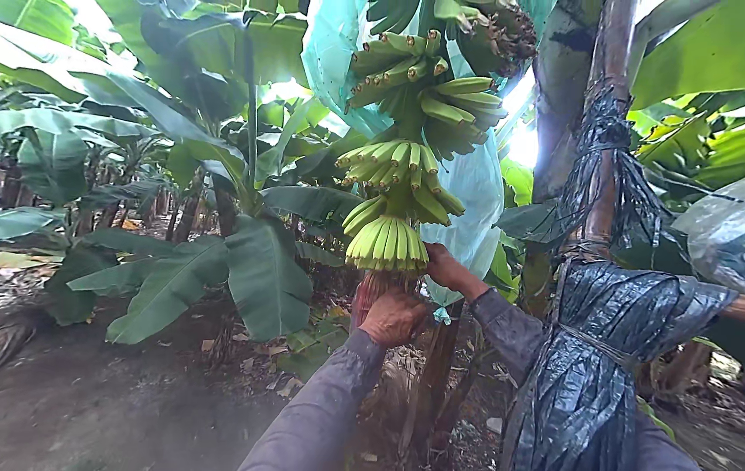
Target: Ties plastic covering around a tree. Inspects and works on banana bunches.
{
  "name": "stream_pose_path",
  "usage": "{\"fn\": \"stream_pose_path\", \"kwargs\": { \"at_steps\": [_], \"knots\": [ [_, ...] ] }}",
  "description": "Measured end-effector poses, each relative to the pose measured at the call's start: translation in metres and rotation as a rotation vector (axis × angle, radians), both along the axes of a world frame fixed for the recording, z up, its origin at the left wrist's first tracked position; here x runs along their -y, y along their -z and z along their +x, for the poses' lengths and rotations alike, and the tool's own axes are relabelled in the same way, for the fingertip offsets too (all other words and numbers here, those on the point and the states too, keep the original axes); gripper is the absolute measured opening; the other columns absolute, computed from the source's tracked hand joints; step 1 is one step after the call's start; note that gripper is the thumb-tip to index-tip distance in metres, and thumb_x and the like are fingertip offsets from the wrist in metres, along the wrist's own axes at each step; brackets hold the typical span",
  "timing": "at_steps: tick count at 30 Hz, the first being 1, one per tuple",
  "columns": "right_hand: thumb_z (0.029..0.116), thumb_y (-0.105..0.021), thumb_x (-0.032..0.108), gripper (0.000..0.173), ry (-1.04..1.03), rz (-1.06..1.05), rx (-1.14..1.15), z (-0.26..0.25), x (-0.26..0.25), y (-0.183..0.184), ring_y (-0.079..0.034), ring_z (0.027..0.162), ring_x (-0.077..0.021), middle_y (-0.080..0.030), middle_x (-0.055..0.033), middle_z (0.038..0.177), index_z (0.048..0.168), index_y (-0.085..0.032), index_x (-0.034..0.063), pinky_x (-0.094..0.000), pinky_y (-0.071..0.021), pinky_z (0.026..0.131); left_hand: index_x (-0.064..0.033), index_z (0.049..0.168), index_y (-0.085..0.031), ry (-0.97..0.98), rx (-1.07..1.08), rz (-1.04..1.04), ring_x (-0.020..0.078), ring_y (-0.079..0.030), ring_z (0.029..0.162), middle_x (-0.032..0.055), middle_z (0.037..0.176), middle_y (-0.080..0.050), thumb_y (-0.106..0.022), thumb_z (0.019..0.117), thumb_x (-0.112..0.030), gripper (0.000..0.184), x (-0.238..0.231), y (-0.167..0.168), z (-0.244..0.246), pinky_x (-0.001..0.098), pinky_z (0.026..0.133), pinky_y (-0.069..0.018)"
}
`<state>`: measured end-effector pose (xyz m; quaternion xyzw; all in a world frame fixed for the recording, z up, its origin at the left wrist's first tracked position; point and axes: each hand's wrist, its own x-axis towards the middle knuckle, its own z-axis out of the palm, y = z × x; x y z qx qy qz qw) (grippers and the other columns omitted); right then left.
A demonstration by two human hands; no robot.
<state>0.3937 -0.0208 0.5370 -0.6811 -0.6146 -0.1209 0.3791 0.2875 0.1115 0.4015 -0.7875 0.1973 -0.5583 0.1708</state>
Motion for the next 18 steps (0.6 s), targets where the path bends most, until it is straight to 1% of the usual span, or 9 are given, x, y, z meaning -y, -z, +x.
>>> {"fn": "stream_pose_path", "kwargs": {
  "at_steps": [3, 6, 8, 10, 12, 14, 15, 16, 18],
  "knots": [
    [0.0962, -0.065, 0.011, 0.03, 0.023, -0.007, 0.002, 0.001, 0.0, 0.0, -0.071, 0.101, -0.014, -0.073, -0.0067, 0.113, 0.126, -0.067, 0.0082, -0.0383, -0.0602, 0.091, -0.0133, 0.087, -0.068, 0.041, 0.003, -0.024, 0.0182, -0.07, 0.082, 0.0022, 0.079, -0.071, -0.05, 0.1018, -0.037, 0.033, 0.001, 0.0, 0.001, 0.0393, 0.098, -0.0517],
    [0.0949, -0.066, 0.007, 0.026, 0.057, -0.008, 0.065, -0.011, 0.003, -0.004, -0.069, 0.098, -0.0165, -0.072, -0.0084, 0.108, 0.121, -0.069, 0.0076, -0.0429, -0.0581, 0.09, -0.0147, 0.101, -0.074, 0.145, -0.02, -0.064, 0.0185, -0.072, 0.094, 0.0025, 0.092, -0.075, -0.052, 0.1023, -0.04, 0.033, 0.0, -0.006, -0.009, 0.0406, 0.101, -0.0529],
    [0.0944, -0.066, 0.007, 0.03, 0.052, -0.013, 0.068, -0.021, 0.005, -0.004, -0.069, 0.103, -0.0156, -0.072, -0.0085, 0.113, 0.125, -0.069, 0.0076, -0.0415, -0.0571, 0.094, -0.0166, 0.109, -0.076, 0.203, -0.072, -0.101, 0.0164, -0.071, 0.103, 0.0013, 0.104, -0.076, -0.054, 0.1025, -0.039, 0.032, -0.001, -0.01, -0.02, 0.0406, 0.101, -0.054],
    [0.0927, -0.068, 0.004, 0.042, 0.021, -0.026, 0.032, -0.029, 0.006, -0.003, -0.067, 0.109, -0.0141, -0.07, -0.0087, 0.122, 0.134, -0.064, 0.0079, -0.0383, -0.0563, 0.097, -0.0163, 0.111, -0.077, 0.255, -0.086, -0.122, 0.0169, -0.07, 0.108, 0.0017, 0.11, -0.076, -0.059, 0.1006, -0.031, 0.025, -0.002, -0.01, -0.029, 0.0409, 0.1, -0.055],
    [0.0899, -0.071, 0.004, 0.053, -0.019, -0.053, 0.022, -0.031, 0.004, -0.003, -0.066, 0.115, -0.015, -0.067, -0.0099, 0.13, 0.142, -0.059, 0.0082, -0.0374, -0.0558, 0.1, -0.011, 0.111, -0.077, 0.314, -0.057, -0.172, 0.0197, -0.07, 0.108, 0.0059, 0.11, -0.075, -0.063, 0.0976, -0.023, 0.023, -0.005, -0.013, -0.04, 0.0419, 0.098, -0.0565],
    [0.0858, -0.075, 0.003, 0.06, -0.055, -0.07, 0.007, -0.031, 0.001, -0.004, -0.066, 0.115, -0.0174, -0.066, -0.0109, 0.13, 0.142, -0.057, 0.0084, -0.0388, -0.056, 0.099, -0.0047, 0.115, -0.074, 0.369, -0.031, -0.277, 0.0196, -0.071, 0.107, 0.0091, 0.112, -0.074, -0.066, 0.096, -0.017, 0.024, -0.004, -0.017, -0.055, 0.0412, 0.097, -0.0583],
    [0.0856, -0.076, 0.001, 0.063, -0.09, -0.075, -0.008, -0.033, 0.0, -0.006, -0.067, 0.113, -0.0173, -0.067, -0.0113, 0.13, 0.145, -0.055, 0.0082, -0.0375, -0.0576, 0.097, -0.0029, 0.116, -0.072, 0.368, 0.01, -0.321, 0.0188, -0.071, 0.102, 0.0098, 0.11, -0.074, -0.067, 0.0946, -0.014, 0.025, -0.001, -0.021, -0.062, 0.0401, 0.093, -0.0599],
    [0.0847, -0.076, -0.001, 0.066, -0.132, -0.079, -0.024, -0.034, -0.001, -0.006, -0.068, 0.112, -0.0175, -0.068, -0.0119, 0.129, 0.146, -0.054, 0.0074, -0.037, -0.0587, 0.096, -0.0027, 0.115, -0.072, 0.339, 0.064, -0.344, 0.018, -0.072, 0.096, 0.0095, 0.106, -0.074, -0.069, 0.0928, -0.013, 0.024, 0.002, -0.025, -0.069, 0.0394, 0.089, -0.0606],
    [0.0844, -0.077, 0.001, 0.071, -0.174, -0.095, -0.024, -0.038, 0.0, -0.008, -0.069, 0.111, -0.019, -0.068, -0.0131, 0.13, 0.149, -0.05, 0.007, -0.0384, -0.0591, 0.096, -0.0044, 0.113, -0.072, 0.221, 0.097, -0.34, 0.0202, -0.071, 0.092, 0.0096, 0.103, -0.073, -0.07, 0.0925, -0.015, 0.023, 0.005, -0.033, -0.08, 0.0422, 0.087, -0.0593]
  ]
}}
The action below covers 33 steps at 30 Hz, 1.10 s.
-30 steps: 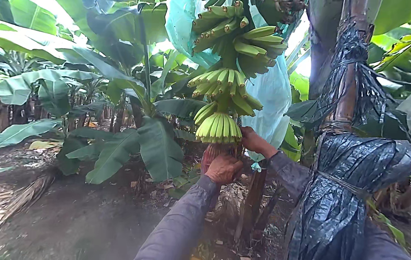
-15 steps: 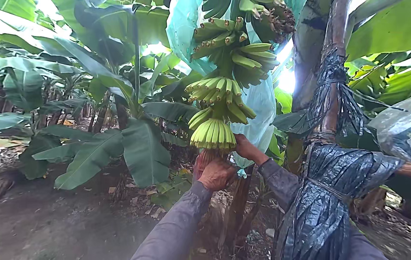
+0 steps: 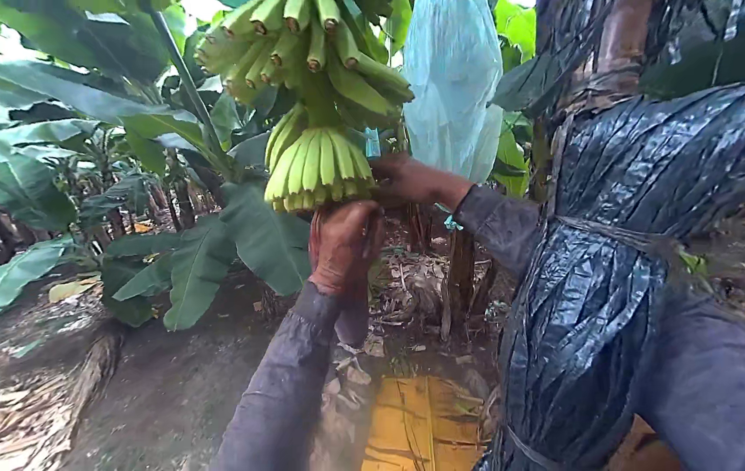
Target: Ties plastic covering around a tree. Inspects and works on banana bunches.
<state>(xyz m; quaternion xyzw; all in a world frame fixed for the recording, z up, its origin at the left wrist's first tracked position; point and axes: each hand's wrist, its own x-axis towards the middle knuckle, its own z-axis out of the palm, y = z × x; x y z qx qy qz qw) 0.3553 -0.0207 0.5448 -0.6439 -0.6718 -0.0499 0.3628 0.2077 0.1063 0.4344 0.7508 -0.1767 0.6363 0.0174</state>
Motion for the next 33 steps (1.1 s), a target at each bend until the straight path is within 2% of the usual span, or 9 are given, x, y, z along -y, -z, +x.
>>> {"fn": "stream_pose_path", "kwargs": {
  "at_steps": [3, 5, 8, 10, 13, 15, 18, 29, 33],
  "knots": [
    [0.083, -0.079, 0.004, 0.075, -0.022, 0.032, 0.06, -0.006, 0.001, 0.0, -0.068, 0.112, -0.0187, -0.068, -0.0132, 0.129, 0.151, -0.049, 0.0077, -0.0394, -0.0566, 0.098, -0.0061, 0.114, -0.071, -0.17, -0.074, 0.054, 0.0258, -0.072, 0.092, 0.012, 0.103, -0.074, -0.066, 0.0968, -0.019, 0.023, 0.002, -0.011, -0.01, 0.05, 0.085, -0.0588],
    [0.0838, -0.081, 0.008, 0.076, -0.019, 0.041, 0.095, -0.007, 0.003, 0.0, -0.066, 0.118, -0.0199, -0.066, -0.0128, 0.133, 0.152, -0.049, 0.011, -0.0404, -0.0554, 0.1, -0.0041, 0.113, -0.07, -0.216, -0.09, 0.1, 0.0265, -0.07, 0.077, 0.0139, 0.093, -0.073, -0.064, 0.0974, -0.019, 0.022, 0.005, -0.021, -0.016, 0.049, 0.072, -0.0593],
    [0.0819, -0.084, 0.008, 0.08, -0.061, 0.042, 0.075, -0.006, 0.005, 0.002, -0.067, 0.113, -0.0192, -0.069, -0.0109, 0.128, 0.153, -0.048, 0.013, -0.039, -0.0594, 0.092, -0.0002, 0.112, -0.069, -0.249, -0.088, 0.179, 0.0298, -0.069, 0.068, 0.0173, 0.081, -0.071, -0.063, 0.0969, -0.015, 0.023, 0.006, -0.036, -0.03, 0.0486, 0.062, -0.0573],
    [0.0808, -0.083, 0.004, 0.082, -0.131, 0.028, 0.004, -0.008, 0.009, 0.003, -0.068, 0.111, -0.0168, -0.07, -0.01, 0.125, 0.154, -0.046, 0.0116, -0.0359, -0.0594, 0.09, -0.0001, 0.113, -0.07, -0.286, -0.059, 0.22, 0.0325, -0.071, 0.073, 0.0199, 0.086, -0.072, -0.064, 0.0974, -0.015, 0.022, 0.005, -0.045, -0.036, 0.0503, 0.064, -0.0575],
    [0.0794, -0.081, -0.001, 0.081, -0.216, 0.042, -0.069, -0.008, 0.014, 0.007, -0.071, 0.099, -0.0125, -0.073, -0.0079, 0.117, 0.152, -0.048, 0.0106, -0.0314, -0.0616, 0.082, -0.0017, 0.107, -0.073, -0.235, -0.003, 0.235, 0.0289, -0.072, 0.09, 0.0194, 0.098, -0.074, -0.067, 0.0971, -0.015, 0.017, 0.006, -0.052, -0.036, 0.0469, 0.082, -0.0577],
    [0.0797, -0.081, -0.003, 0.082, -0.239, 0.051, -0.121, -0.007, 0.017, 0.009, -0.072, 0.098, -0.0146, -0.071, -0.0107, 0.119, 0.153, -0.046, 0.0097, -0.0322, -0.063, 0.078, -0.0014, 0.104, -0.074, -0.214, 0.012, 0.229, 0.0263, -0.072, 0.093, 0.0185, 0.099, -0.074, -0.069, 0.0955, -0.013, 0.016, 0.012, -0.053, -0.032, 0.0439, 0.086, -0.0571],
    [0.0802, -0.08, -0.007, 0.085, -0.24, 0.038, -0.24, -0.012, 0.026, 0.013, -0.072, 0.105, -0.018, -0.066, -0.012, 0.134, 0.155, -0.045, 0.0112, -0.0332, -0.0639, 0.08, -0.0006, 0.099, -0.075, -0.235, 0.07, 0.212, 0.0235, -0.072, 0.09, 0.0169, 0.094, -0.075, -0.07, 0.0935, -0.012, 0.014, 0.019, -0.049, -0.023, 0.0404, 0.085, -0.0567],
    [0.0805, -0.081, -0.002, 0.083, -0.15, 0.019, -0.138, -0.004, 0.022, 0.01, -0.072, 0.101, -0.0141, -0.071, -0.0079, 0.124, 0.154, -0.046, 0.0122, -0.0328, -0.0637, 0.078, -0.0016, 0.091, -0.075, -0.267, 0.079, 0.186, 0.0205, -0.071, 0.078, 0.0137, 0.083, -0.074, -0.069, 0.0928, -0.012, 0.012, 0.01, -0.045, -0.007, 0.0369, 0.074, -0.0558],
    [0.0797, -0.081, -0.005, 0.085, -0.178, 0.026, -0.15, -0.001, 0.014, 0.01, -0.072, 0.098, -0.0154, -0.07, -0.0097, 0.123, 0.155, -0.045, 0.012, -0.0318, -0.0634, 0.077, -0.0024, 0.093, -0.076, -0.27, 0.099, 0.177, 0.021, -0.071, 0.082, 0.0142, 0.086, -0.074, -0.07, 0.0929, -0.014, 0.013, -0.001, -0.042, -0.008, 0.0371, 0.078, -0.0555]
  ]
}}
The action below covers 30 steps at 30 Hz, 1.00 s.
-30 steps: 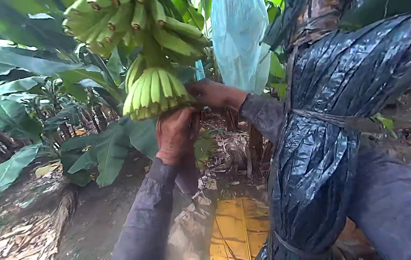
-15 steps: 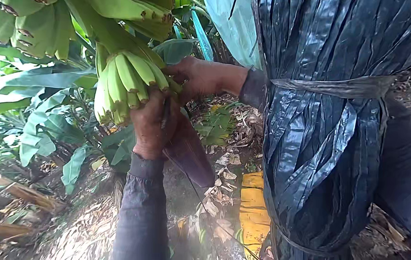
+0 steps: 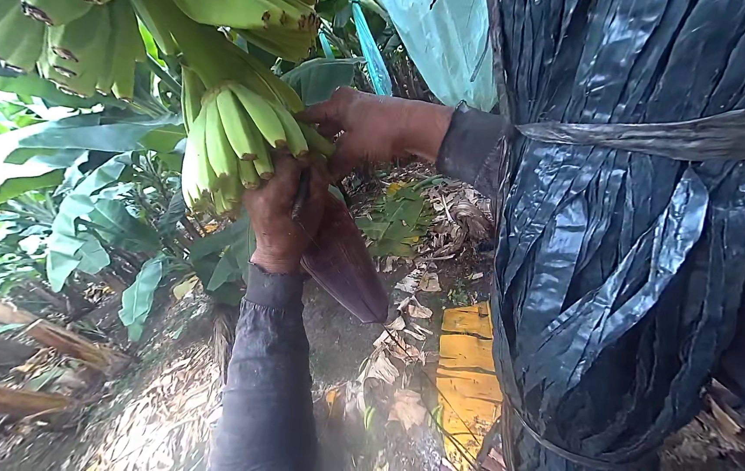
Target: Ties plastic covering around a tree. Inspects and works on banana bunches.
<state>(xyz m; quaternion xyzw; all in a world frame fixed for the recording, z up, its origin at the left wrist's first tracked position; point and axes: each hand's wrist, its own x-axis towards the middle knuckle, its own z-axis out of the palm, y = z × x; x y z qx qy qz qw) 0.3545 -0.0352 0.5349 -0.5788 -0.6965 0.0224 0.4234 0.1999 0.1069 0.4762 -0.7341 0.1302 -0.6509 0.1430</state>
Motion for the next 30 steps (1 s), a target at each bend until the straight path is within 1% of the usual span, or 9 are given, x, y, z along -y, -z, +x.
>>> {"fn": "stream_pose_path", "kwargs": {
  "at_steps": [6, 8, 11, 14, 18, 20, 24, 28, 30],
  "knots": [
    [0.0788, -0.08, -0.007, 0.084, 0.037, -0.004, -0.043, -0.007, -0.005, 0.001, -0.072, 0.104, -0.0139, -0.069, -0.0088, 0.128, 0.154, -0.046, 0.0116, -0.03, -0.063, 0.076, -0.0018, 0.092, -0.075, 0.038, 0.025, 0.021, 0.0216, -0.071, 0.083, 0.0147, 0.086, -0.074, -0.07, 0.0932, -0.014, 0.013, -0.006, 0.0, 0.002, 0.0373, 0.078, -0.0553],
    [0.0794, -0.081, -0.005, 0.085, 0.028, -0.012, -0.045, -0.005, -0.007, 0.001, -0.071, 0.106, -0.0147, -0.067, -0.0099, 0.132, 0.155, -0.045, 0.0116, -0.03, -0.0634, 0.076, -0.0022, 0.095, -0.076, 0.042, 0.014, 0.008, 0.0209, -0.072, 0.086, 0.0144, 0.09, -0.075, -0.07, 0.094, -0.014, 0.013, -0.007, 0.0, 0.004, 0.0367, 0.081, -0.0551],
    [0.0794, -0.081, -0.005, 0.084, 0.03, -0.012, -0.064, -0.006, -0.007, 0.001, -0.072, 0.106, -0.0148, -0.067, -0.0099, 0.132, 0.154, -0.046, 0.0119, -0.0295, -0.0633, 0.077, -0.0025, 0.098, -0.077, 0.063, -0.002, 0.001, 0.0202, -0.072, 0.087, 0.0143, 0.092, -0.076, -0.071, 0.0942, -0.014, 0.013, -0.01, 0.001, 0.007, 0.0359, 0.083, -0.0558],
    [0.0798, -0.082, -0.003, 0.083, 0.063, -0.012, -0.041, -0.004, -0.006, 0.001, -0.07, 0.111, -0.0142, -0.066, -0.0089, 0.135, 0.153, -0.047, 0.0131, -0.0295, -0.0629, 0.08, -0.003, 0.093, -0.077, 0.041, -0.005, 0.001, 0.0218, -0.072, 0.086, 0.0146, 0.089, -0.075, -0.07, 0.0931, -0.013, 0.013, -0.007, 0.001, 0.007, 0.038, 0.082, -0.0545],
    [0.0796, -0.082, -0.003, 0.082, 0.05, -0.012, -0.062, -0.003, -0.006, 0.001, -0.071, 0.107, -0.0141, -0.067, -0.0091, 0.131, 0.153, -0.048, 0.0126, -0.0288, -0.0629, 0.078, -0.0027, 0.088, -0.076, 0.055, 0.033, 0.0, 0.02, -0.071, 0.08, 0.0136, 0.083, -0.074, -0.07, 0.0909, -0.011, 0.011, -0.006, 0.001, 0.01, 0.0356, 0.076, -0.0541],
    [0.0792, -0.081, -0.005, 0.083, 0.038, -0.012, -0.083, -0.003, -0.005, 0.002, -0.071, 0.106, -0.0146, -0.067, -0.0095, 0.132, 0.153, -0.047, 0.0125, -0.0287, -0.0629, 0.076, -0.0028, 0.09, -0.076, 0.054, 0.035, -0.003, 0.0197, -0.071, 0.08, 0.0132, 0.084, -0.074, -0.071, 0.0917, -0.011, 0.01, -0.006, 0.002, 0.012, 0.0351, 0.077, -0.0546],
    [0.0798, -0.08, -0.006, 0.083, 0.04, -0.02, -0.101, -0.006, -0.004, 0.002, -0.072, 0.106, -0.0158, -0.066, -0.0108, 0.133, 0.154, -0.046, 0.0133, -0.0298, -0.0634, 0.078, -0.0017, 0.091, -0.075, 0.019, 0.066, 0.009, 0.0214, -0.071, 0.08, 0.0141, 0.084, -0.074, -0.069, 0.0926, -0.011, 0.011, -0.004, 0.003, 0.016, 0.0363, 0.077, -0.0536],
    [0.0792, -0.081, -0.005, 0.084, 0.033, -0.018, -0.075, -0.002, -0.006, 0.002, -0.072, 0.103, -0.0145, -0.068, -0.0101, 0.13, 0.154, -0.046, 0.0132, -0.0285, -0.0629, 0.075, -0.0011, 0.09, -0.074, 0.066, 0.073, 0.009, 0.0209, -0.071, 0.082, 0.0142, 0.085, -0.074, -0.071, 0.0917, -0.01, 0.01, -0.006, 0.003, 0.016, 0.0358, 0.078, -0.0546],
    [0.0793, -0.081, -0.005, 0.085, 0.038, -0.017, -0.071, -0.002, -0.006, 0.002, -0.072, 0.104, -0.0149, -0.068, -0.0104, 0.13, 0.154, -0.046, 0.013, -0.0287, -0.0628, 0.076, -0.0019, 0.09, -0.075, 0.086, 0.063, 0.017, 0.0204, -0.071, 0.081, 0.014, 0.085, -0.074, -0.071, 0.091, -0.01, 0.009, -0.008, 0.003, 0.016, 0.0355, 0.076, -0.055]
  ]
}}
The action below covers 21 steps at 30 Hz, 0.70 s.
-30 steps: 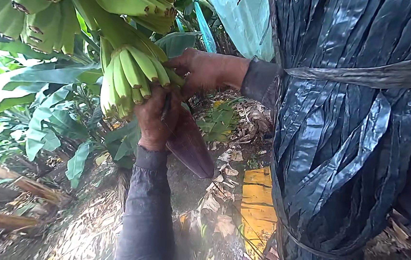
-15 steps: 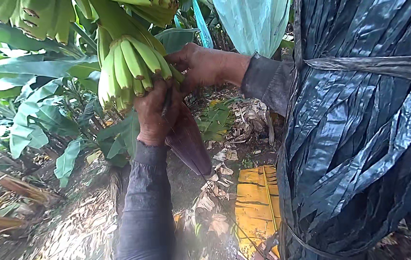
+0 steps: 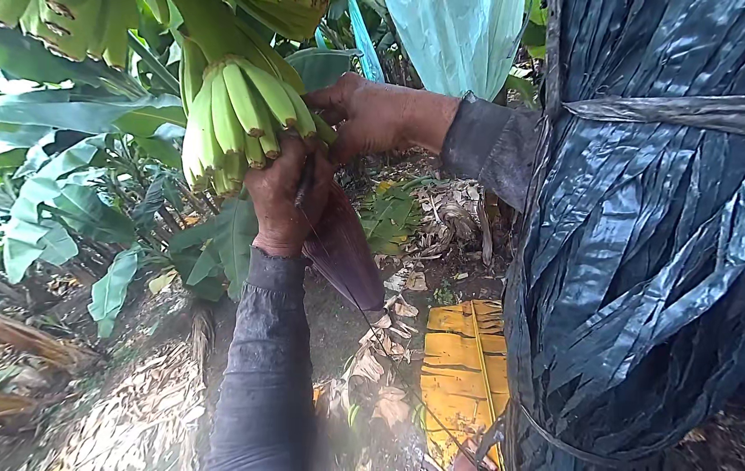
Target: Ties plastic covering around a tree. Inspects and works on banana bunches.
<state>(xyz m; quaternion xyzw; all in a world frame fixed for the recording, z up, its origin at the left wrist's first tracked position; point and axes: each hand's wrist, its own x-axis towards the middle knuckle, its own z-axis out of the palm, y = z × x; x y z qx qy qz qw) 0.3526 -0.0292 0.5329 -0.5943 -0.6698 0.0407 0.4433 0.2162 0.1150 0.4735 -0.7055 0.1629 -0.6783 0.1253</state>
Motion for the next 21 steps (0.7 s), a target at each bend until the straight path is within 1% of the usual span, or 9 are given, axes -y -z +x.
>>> {"fn": "stream_pose_path", "kwargs": {
  "at_steps": [2, 3, 6, 9, 11, 14, 15, 18, 21],
  "knots": [
    [0.0798, -0.08, -0.005, 0.086, 0.016, -0.003, 0.011, -0.0007, 0.0001, -0.0003, -0.071, 0.105, -0.015, -0.068, -0.0103, 0.131, 0.155, -0.044, 0.0132, -0.0293, -0.0627, 0.077, -0.0028, 0.089, -0.075, 0.012, -0.007, 0.005, 0.019, -0.071, 0.08, 0.013, 0.084, -0.074, -0.072, 0.0907, -0.011, 0.009, -0.0008, -0.0002, 0.0008, 0.0345, 0.076, -0.0541],
    [0.0795, -0.08, -0.005, 0.086, 0.022, -0.002, 0.015, -0.001, -0.0004, -0.0002, -0.071, 0.107, -0.0146, -0.067, -0.0098, 0.132, 0.155, -0.044, 0.0131, -0.0294, -0.0627, 0.078, -0.0031, 0.089, -0.076, 0.012, -0.014, 0.003, 0.0187, -0.071, 0.081, 0.0126, 0.085, -0.075, -0.072, 0.0911, -0.011, 0.009, -0.0006, 0.0001, 0.0008, 0.0342, 0.077, -0.0542],
    [0.0782, -0.08, -0.006, 0.086, 0.016, 0.013, 0.005, -0.0015, -0.001, 0.0008, -0.071, 0.107, -0.0145, -0.067, -0.0105, 0.132, 0.154, -0.045, 0.0113, -0.0294, -0.0629, 0.079, -0.003, 0.092, -0.076, 0.008, -0.027, -0.005, 0.0188, -0.071, 0.083, 0.0131, 0.087, -0.075, -0.072, 0.0921, -0.012, 0.01, 0.0006, 0.001, 0.0022, 0.0335, 0.077, -0.0541],
    [0.0792, -0.08, -0.006, 0.086, 0.015, 0.0, 0.001, -0.0028, 0.0018, 0.0005, -0.071, 0.109, -0.0144, -0.067, -0.0104, 0.132, 0.155, -0.043, 0.0105, -0.0292, -0.0628, 0.081, -0.0028, 0.094, -0.076, 0.025, -0.039, -0.007, 0.0188, -0.072, 0.083, 0.0135, 0.088, -0.075, -0.072, 0.0927, -0.011, 0.01, 0.0001, 0.0018, 0.0025, 0.033, 0.076, -0.0551],
    [0.0799, -0.08, -0.006, 0.084, 0.021, 0.005, -0.003, -0.003, 0.0028, 0.0006, -0.071, 0.107, -0.015, -0.067, -0.0109, 0.132, 0.155, -0.044, 0.0105, -0.0294, -0.063, 0.081, -0.0022, 0.095, -0.077, 0.045, -0.081, 0.001, 0.0192, -0.072, 0.085, 0.0141, 0.09, -0.075, -0.07, 0.0931, -0.01, 0.01, -0.0005, 0.0012, 0.0009, 0.0332, 0.078, -0.0559],
    [0.0804, -0.081, -0.003, 0.084, 0.04, 0.003, 0.002, -0.0005, 0.002, 0.0012, -0.07, 0.112, -0.0157, -0.063, -0.0112, 0.138, 0.155, -0.045, 0.0125, -0.0305, -0.0636, 0.081, -0.002, 0.093, -0.076, 0.03, -0.115, -0.002, 0.0183, -0.071, 0.08, 0.0133, 0.087, -0.075, -0.068, 0.0933, -0.01, 0.011, -0.0009, 0.0013, -0.0011, 0.0336, 0.075, -0.0554],
    [0.0803, -0.082, -0.002, 0.085, 0.04, 0.003, -0.003, 0.0, 0.0017, 0.0012, -0.07, 0.112, -0.0158, -0.063, -0.011, 0.139, 0.155, -0.045, 0.0132, -0.0304, -0.0636, 0.081, -0.0018, 0.093, -0.075, 0.024, -0.107, -0.006, 0.0182, -0.071, 0.078, 0.013, 0.085, -0.074, -0.068, 0.0932, -0.01, 0.011, -0.0007, 0.0017, -0.0009, 0.0336, 0.073, -0.0551],
    [0.0815, -0.082, -0.002, 0.084, 0.027, -0.002, 0.004, -0.0001, 0.0024, 0.0005, -0.07, 0.111, -0.0157, -0.063, -0.012, 0.139, 0.155, -0.044, 0.0127, -0.0296, -0.0636, 0.08, -0.0026, 0.092, -0.076, 0.005, -0.102, -0.007, 0.0189, -0.071, 0.077, 0.0129, 0.085, -0.075, -0.068, 0.0929, -0.011, 0.011, 0.0001, 0.0019, -0.001, 0.0344, 0.071, -0.0551],
    [0.0814, -0.081, -0.003, 0.084, 0.023, 0.003, 0.022, 0.0005, 0.0029, 0.0007, -0.07, 0.111, -0.0148, -0.064, -0.0113, 0.138, 0.155, -0.044, 0.0118, -0.0291, -0.0633, 0.081, -0.0029, 0.092, -0.076, 0.046, -0.144, 0.012, 0.0188, -0.072, 0.081, 0.0134, 0.088, -0.075, -0.068, 0.0925, -0.011, 0.011, -0.0029, 0.0011, -0.0018, 0.0344, 0.073, -0.0562]
  ]
}}
